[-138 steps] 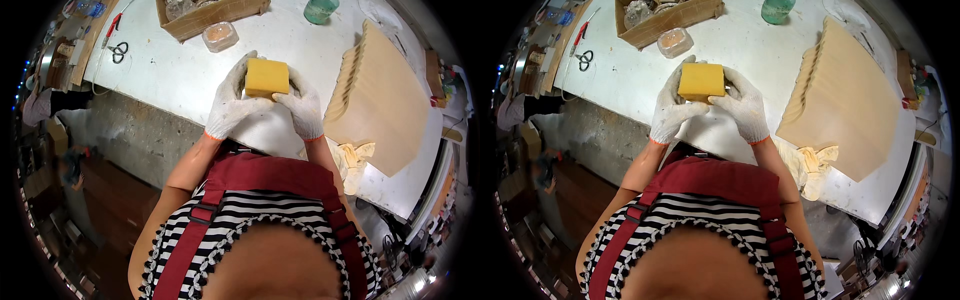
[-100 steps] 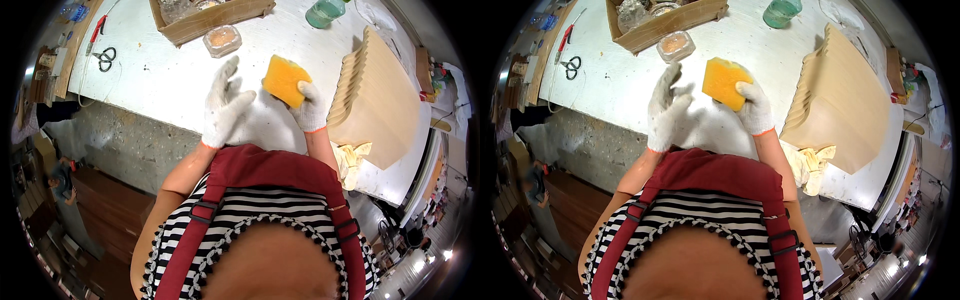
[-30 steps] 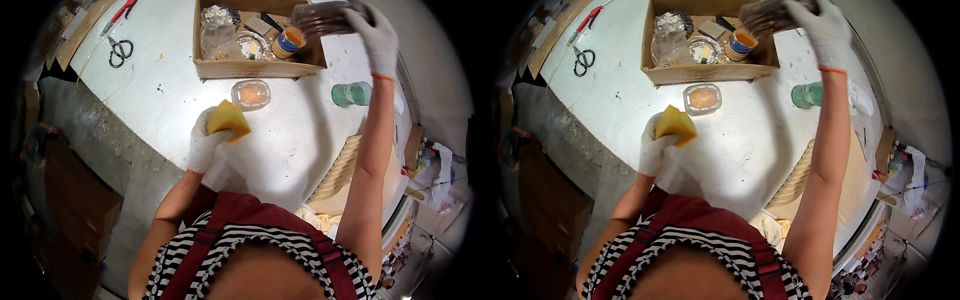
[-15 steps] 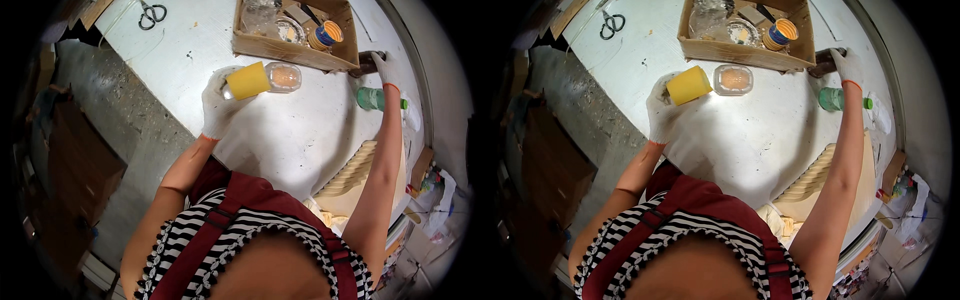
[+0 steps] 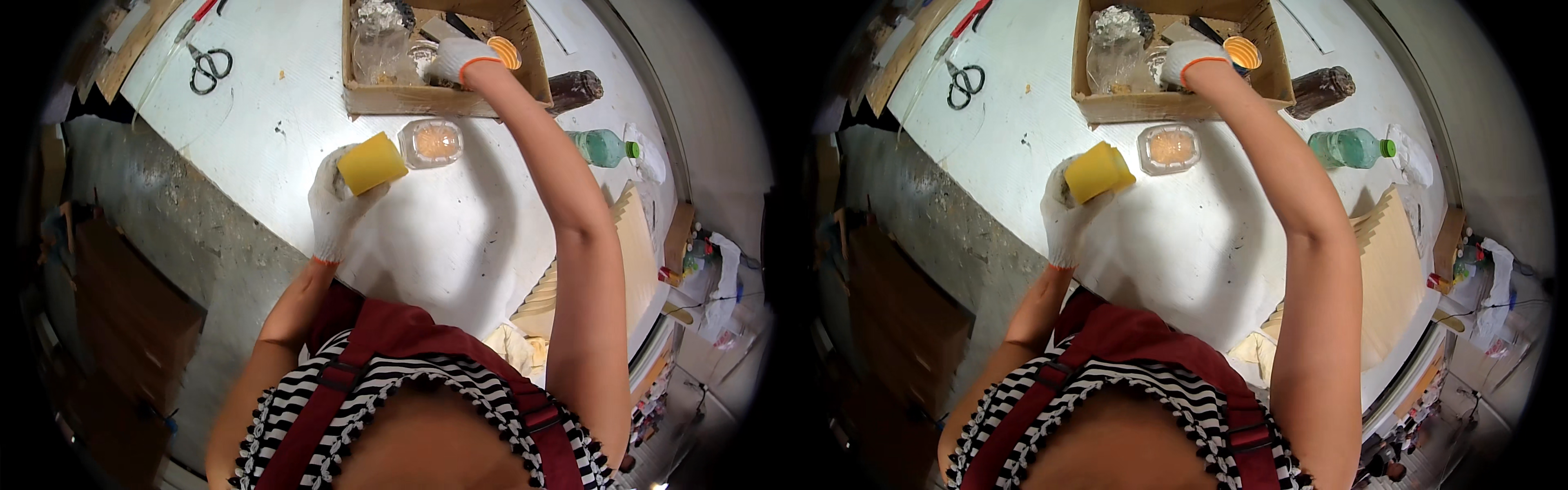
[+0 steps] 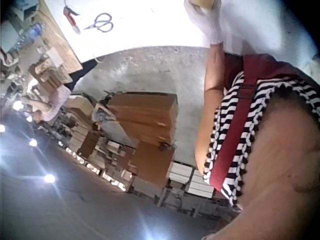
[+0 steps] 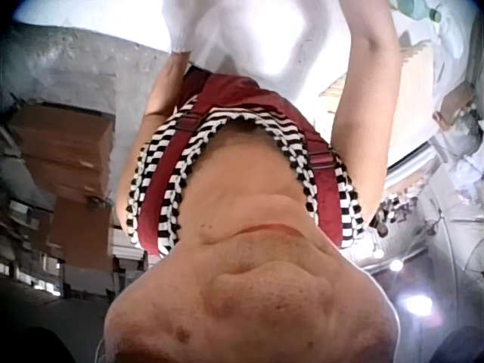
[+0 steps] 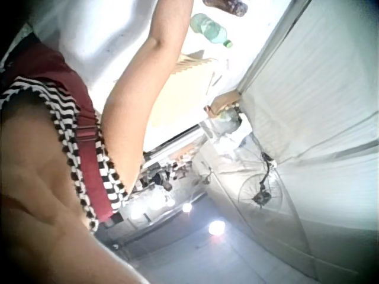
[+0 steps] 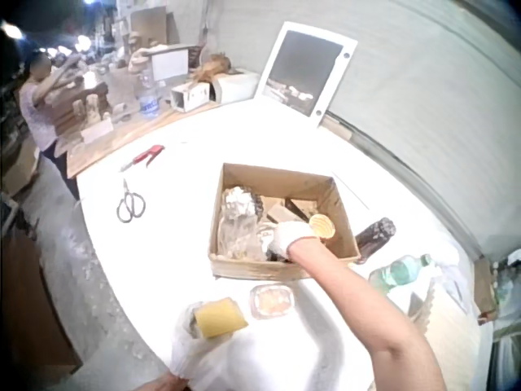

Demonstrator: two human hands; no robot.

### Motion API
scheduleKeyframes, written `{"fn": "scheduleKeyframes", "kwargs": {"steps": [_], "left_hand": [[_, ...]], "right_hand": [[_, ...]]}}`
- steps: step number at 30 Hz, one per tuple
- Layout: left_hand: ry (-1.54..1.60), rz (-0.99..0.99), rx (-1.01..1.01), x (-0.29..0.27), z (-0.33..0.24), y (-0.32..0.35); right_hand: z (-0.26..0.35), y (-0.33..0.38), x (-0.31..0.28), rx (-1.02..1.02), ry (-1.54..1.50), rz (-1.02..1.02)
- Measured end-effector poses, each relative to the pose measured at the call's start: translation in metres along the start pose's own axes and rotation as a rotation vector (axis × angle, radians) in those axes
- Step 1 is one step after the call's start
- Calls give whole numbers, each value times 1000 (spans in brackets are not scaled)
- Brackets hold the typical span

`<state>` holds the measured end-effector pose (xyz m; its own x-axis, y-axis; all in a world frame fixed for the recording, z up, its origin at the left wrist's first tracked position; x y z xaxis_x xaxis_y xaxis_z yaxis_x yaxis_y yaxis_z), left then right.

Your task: The person applies a yellow substance from a tin onto a sponge using a small wooden tool, then rubs the sponge over a textured wooden panel several times and wipes the panel with a cloth.

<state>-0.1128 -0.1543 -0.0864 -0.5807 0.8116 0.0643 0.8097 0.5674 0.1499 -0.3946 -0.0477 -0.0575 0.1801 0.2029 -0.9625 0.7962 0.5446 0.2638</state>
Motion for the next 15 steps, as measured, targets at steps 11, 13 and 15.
{"fn": "scheduleKeyframes", "kwargs": {"steps": [11,13,15], "left_hand": [[77,43,-167,-6,3,-14],[71,59,-184,-3,-1,-17],[67,68,-210,4,-3,-24]], "right_hand": [[12,7,12,132,-163,55],[18,20,-12,111,-144,-68],[10,38,-29,175,-134,-130]]}}
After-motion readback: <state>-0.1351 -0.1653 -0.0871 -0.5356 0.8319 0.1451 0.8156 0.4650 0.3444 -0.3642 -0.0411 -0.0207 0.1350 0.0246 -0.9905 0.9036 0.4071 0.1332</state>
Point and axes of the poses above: each hand's wrist, its own y-axis away from the middle knuckle, its own x-axis out of the palm, z = x × y, the point moved 4 cm from there along -y, towards the middle knuckle, and after that the axes turned 9 degrees about -z, right-handed, at the moved point
